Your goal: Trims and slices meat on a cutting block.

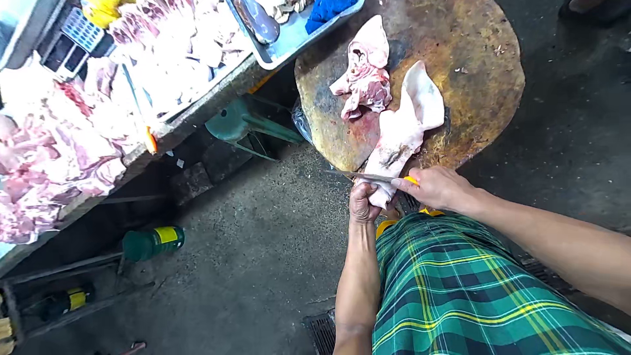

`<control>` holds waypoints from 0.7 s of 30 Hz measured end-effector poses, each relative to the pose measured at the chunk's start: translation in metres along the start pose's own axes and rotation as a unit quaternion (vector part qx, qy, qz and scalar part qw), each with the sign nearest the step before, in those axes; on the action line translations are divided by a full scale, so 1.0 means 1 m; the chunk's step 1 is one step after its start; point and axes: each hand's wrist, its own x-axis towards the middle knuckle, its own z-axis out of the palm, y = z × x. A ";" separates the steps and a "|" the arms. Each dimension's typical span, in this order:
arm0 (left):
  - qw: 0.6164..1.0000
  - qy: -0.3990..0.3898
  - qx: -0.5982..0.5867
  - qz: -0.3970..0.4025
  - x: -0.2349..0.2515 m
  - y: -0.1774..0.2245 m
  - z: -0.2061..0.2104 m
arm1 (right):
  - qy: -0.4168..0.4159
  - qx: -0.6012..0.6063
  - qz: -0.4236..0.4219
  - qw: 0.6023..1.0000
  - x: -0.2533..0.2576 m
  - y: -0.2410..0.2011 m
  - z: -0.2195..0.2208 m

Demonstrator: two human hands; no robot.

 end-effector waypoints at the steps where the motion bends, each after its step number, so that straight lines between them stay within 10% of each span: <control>1: 1.000 0.002 0.001 -0.003 0.000 0.001 0.001 | 0.005 0.010 0.008 1.000 0.002 0.003 0.002; 21: 0.995 0.096 0.027 -0.009 -0.014 0.007 0.022 | -0.035 0.035 -0.008 0.999 -0.003 0.003 0.006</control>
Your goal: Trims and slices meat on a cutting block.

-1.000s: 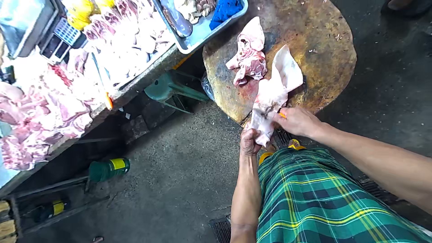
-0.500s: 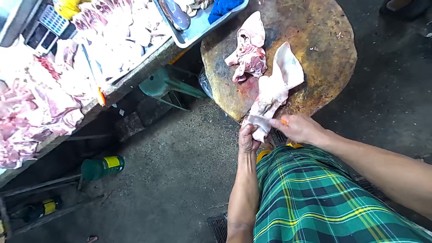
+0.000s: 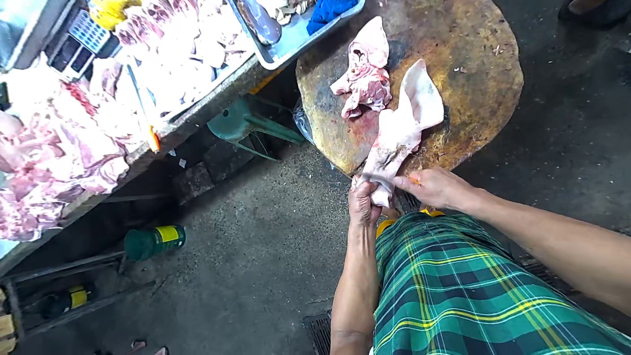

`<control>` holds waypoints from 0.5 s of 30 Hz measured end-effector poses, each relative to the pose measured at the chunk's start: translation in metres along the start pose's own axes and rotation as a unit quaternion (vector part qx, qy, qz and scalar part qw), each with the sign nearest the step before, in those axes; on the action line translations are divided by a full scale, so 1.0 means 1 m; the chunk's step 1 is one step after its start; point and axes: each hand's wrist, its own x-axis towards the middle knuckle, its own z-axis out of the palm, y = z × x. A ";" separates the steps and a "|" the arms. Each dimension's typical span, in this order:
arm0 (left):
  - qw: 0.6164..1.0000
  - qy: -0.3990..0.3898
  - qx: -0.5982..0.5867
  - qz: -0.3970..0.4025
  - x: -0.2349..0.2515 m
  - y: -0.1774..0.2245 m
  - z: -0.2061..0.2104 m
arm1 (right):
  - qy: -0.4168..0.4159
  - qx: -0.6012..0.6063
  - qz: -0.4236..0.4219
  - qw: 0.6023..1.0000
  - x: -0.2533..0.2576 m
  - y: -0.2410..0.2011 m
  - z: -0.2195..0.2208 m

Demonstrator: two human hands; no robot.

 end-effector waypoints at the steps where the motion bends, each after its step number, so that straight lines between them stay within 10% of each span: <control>1: 1.000 0.002 0.001 0.001 0.000 -0.001 0.000 | -0.003 -0.003 -0.002 1.000 -0.001 0.000 0.001; 10: 0.999 0.023 0.002 -0.041 0.005 -0.001 -0.008 | 0.042 -0.011 0.055 0.998 0.001 0.023 -0.006; 15: 0.866 0.067 0.492 -0.065 0.004 0.016 0.000 | 0.082 0.086 0.100 0.988 -0.008 0.047 -0.021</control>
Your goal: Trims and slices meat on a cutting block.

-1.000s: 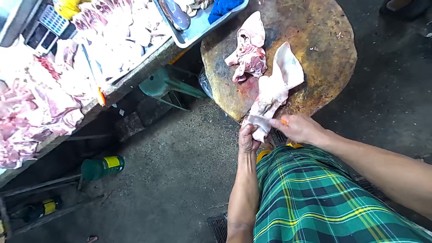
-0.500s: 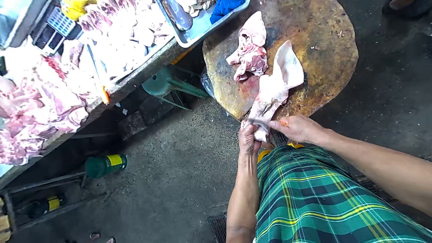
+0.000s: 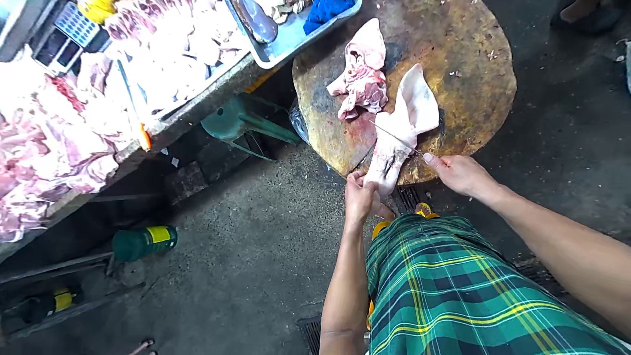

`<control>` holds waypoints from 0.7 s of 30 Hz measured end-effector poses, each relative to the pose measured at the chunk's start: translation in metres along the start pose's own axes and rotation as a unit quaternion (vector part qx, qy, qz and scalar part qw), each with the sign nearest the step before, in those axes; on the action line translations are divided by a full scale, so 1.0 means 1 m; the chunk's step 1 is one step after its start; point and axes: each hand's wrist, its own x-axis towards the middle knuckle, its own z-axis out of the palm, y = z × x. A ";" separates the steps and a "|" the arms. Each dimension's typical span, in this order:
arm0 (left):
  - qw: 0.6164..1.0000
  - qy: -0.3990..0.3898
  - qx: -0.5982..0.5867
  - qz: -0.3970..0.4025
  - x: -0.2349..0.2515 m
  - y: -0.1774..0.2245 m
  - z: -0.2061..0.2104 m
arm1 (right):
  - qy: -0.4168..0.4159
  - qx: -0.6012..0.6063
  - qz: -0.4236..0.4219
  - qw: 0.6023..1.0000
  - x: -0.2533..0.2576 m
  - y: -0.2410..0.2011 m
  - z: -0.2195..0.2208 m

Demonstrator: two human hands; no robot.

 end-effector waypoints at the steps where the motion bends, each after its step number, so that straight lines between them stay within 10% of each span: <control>1: 0.998 0.001 0.070 0.008 -0.003 0.010 0.003 | 0.003 0.008 0.004 1.000 0.000 0.003 0.002; 12: 0.967 0.082 0.238 -0.040 -0.001 0.003 0.036 | -0.038 0.066 0.043 0.996 0.001 0.012 0.006; 16: 0.976 0.118 0.180 -0.021 0.000 -0.015 0.041 | -0.091 0.412 0.161 0.892 -0.011 0.072 -0.017; 21: 0.987 0.119 0.111 0.013 -0.004 -0.027 0.049 | -0.116 0.519 0.155 0.833 0.032 0.132 -0.015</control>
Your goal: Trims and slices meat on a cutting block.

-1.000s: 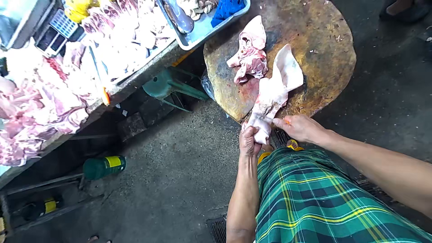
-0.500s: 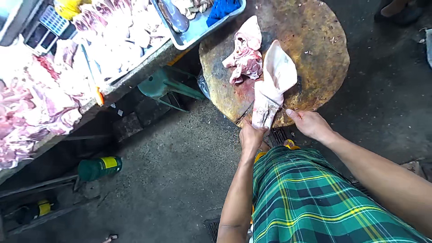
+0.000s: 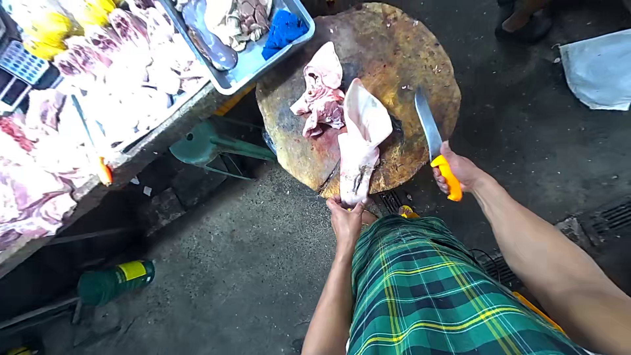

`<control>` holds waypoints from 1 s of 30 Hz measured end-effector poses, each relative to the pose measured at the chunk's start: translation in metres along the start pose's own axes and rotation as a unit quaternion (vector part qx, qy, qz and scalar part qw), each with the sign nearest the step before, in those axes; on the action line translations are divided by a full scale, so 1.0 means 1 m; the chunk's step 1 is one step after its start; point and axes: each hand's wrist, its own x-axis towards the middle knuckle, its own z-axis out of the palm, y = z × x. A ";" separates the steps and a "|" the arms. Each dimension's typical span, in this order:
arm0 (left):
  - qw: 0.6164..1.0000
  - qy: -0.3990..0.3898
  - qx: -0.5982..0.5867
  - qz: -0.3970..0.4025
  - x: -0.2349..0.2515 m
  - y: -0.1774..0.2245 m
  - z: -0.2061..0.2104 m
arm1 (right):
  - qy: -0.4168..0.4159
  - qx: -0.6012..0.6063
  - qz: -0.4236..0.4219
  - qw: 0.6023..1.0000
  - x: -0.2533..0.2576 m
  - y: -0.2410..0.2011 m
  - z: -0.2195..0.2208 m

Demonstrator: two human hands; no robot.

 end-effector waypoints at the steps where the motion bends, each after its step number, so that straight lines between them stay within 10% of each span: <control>1: 1.000 -0.006 -0.015 0.005 0.000 -0.005 0.001 | -0.001 -0.008 0.000 1.000 0.010 0.000 -0.002; 12: 0.972 -0.034 -0.217 0.081 -0.008 0.001 -0.029 | 0.098 -0.115 -0.037 0.988 -0.045 0.092 -0.023; 23: 0.921 -0.134 -0.360 0.064 0.006 0.011 -0.018 | 0.148 -0.480 -0.178 0.846 -0.066 0.027 0.115; 30: 0.901 -0.114 -0.415 0.057 0.008 0.011 -0.020 | 0.096 -0.520 -0.205 0.824 -0.054 0.006 0.155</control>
